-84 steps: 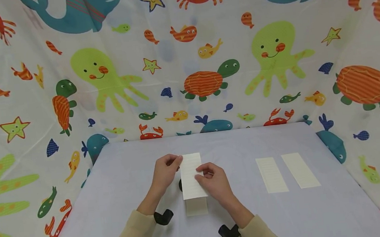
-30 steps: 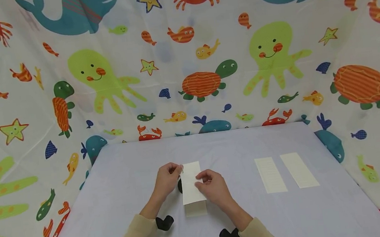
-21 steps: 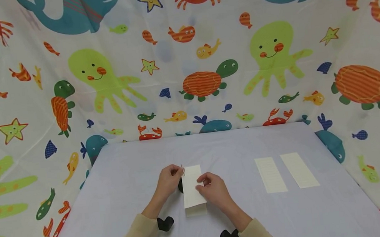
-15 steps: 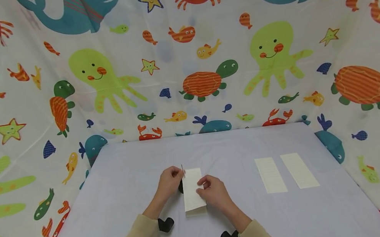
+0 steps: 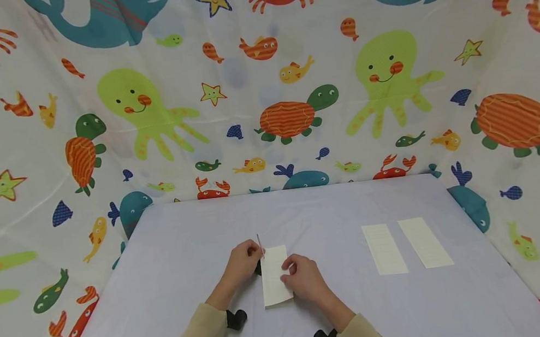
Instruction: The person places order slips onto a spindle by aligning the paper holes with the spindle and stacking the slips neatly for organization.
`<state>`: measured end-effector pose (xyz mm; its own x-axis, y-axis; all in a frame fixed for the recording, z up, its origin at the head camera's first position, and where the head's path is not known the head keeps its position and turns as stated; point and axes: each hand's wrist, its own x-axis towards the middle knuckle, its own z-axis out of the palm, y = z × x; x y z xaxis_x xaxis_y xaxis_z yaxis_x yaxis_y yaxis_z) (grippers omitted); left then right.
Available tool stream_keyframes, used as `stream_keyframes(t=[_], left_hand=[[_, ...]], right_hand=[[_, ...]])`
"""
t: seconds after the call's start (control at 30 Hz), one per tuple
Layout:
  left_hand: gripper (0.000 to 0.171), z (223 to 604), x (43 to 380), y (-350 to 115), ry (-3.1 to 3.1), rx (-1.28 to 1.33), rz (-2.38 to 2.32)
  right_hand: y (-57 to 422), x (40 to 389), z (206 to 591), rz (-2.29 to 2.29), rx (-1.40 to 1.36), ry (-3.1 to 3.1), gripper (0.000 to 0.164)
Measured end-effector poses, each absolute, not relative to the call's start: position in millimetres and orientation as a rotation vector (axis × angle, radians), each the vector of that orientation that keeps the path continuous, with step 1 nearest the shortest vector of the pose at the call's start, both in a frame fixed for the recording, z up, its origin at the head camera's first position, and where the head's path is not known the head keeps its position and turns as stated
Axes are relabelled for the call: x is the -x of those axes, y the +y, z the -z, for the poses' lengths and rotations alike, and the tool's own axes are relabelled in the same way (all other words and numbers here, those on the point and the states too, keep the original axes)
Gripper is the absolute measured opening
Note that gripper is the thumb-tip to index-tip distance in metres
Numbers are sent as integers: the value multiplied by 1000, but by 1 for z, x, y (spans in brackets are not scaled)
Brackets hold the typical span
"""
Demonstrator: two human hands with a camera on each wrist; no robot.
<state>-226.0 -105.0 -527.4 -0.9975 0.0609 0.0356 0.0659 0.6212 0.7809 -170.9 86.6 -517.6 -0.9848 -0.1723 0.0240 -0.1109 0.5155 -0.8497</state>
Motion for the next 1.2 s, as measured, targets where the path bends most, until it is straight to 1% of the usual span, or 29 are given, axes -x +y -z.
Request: stream_keyframes(t=[0.2,0.8,1.1,1.2], left_hand=[[12,528,228,-105,-2858,143,1277],[15,529,232,-104,-2872,91,1240],[6,526,228,-109,-2831,104,1239],[8,524,226,-112,-2844,165,1218]], right_hand=[[88,170,519,1435,309,2673,14],[85,170,515,1362,379,2668,14],[85,172,516,1331,385,2688,12],[85,173,517,1323,385,2689,13]])
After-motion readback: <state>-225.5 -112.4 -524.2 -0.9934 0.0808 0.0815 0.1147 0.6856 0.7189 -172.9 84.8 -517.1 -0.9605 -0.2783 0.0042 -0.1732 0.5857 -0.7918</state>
